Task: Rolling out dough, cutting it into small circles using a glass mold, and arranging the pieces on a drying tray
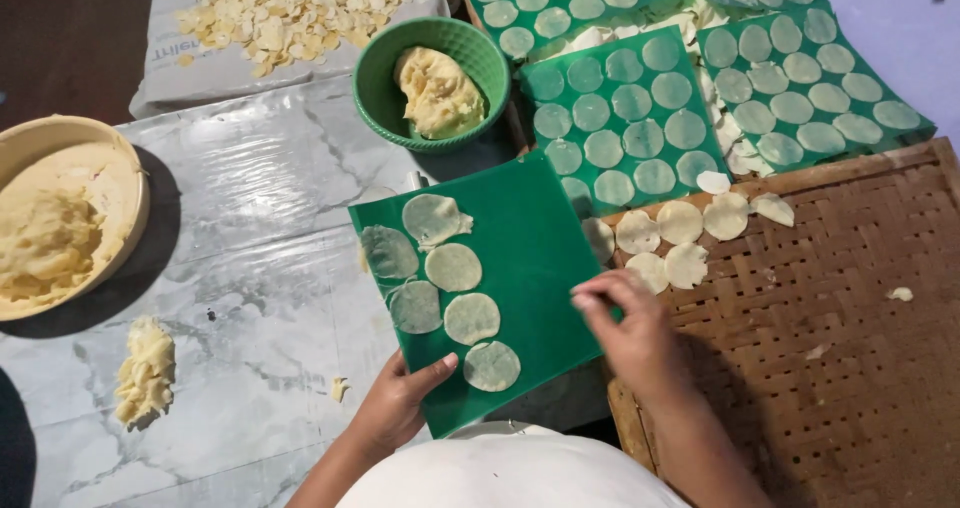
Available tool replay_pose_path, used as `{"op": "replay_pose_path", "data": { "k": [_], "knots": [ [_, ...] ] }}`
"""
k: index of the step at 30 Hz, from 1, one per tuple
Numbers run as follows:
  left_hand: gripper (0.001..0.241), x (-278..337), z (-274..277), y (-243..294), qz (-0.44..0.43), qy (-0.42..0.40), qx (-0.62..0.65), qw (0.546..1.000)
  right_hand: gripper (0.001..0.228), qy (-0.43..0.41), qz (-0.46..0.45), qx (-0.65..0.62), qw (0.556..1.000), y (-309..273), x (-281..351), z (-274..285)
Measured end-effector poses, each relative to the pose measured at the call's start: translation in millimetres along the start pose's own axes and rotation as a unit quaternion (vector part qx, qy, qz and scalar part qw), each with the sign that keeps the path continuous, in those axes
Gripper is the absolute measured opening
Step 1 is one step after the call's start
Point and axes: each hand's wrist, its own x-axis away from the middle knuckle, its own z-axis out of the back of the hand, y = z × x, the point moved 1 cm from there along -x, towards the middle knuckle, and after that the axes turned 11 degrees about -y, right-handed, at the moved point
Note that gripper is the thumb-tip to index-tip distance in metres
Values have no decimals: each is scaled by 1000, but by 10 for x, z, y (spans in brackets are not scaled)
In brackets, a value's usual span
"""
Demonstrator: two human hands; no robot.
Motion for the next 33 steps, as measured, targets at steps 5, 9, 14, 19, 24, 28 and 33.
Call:
{"op": "replay_pose_path", "data": {
  "k": [5, 9, 14, 19, 24, 28, 33],
  "knots": [
    [46, -156, 146, -150, -9, -82, -30, 996, 13, -148, 134, -46, 979, -671, -24, -333],
    [37, -191, 213, -190, -30, -129, -46, 990, 19, -173, 157, -19, 972, -758, -57, -409],
    [38, -205, 195, -188, -26, -132, -61, 989, 23, -162, 172, 30, 971, -775, -41, -436],
    [43, -204, 112, -181, -16, -135, -71, 988, 15, -162, 121, -7, 979, -680, -36, -429],
    [43, -163, 105, -196, -12, -138, -57, 989, 7, -165, 15, -311, 936, -196, -26, -450],
    [51, -103, 20, -107, 17, -104, -69, 992, 12, -54, -111, -562, 818, 340, 6, -282],
    [52, -31, 12, -20, 36, -47, -55, 997, 23, 117, -179, -501, 839, 876, 14, 430]
  ]
}}
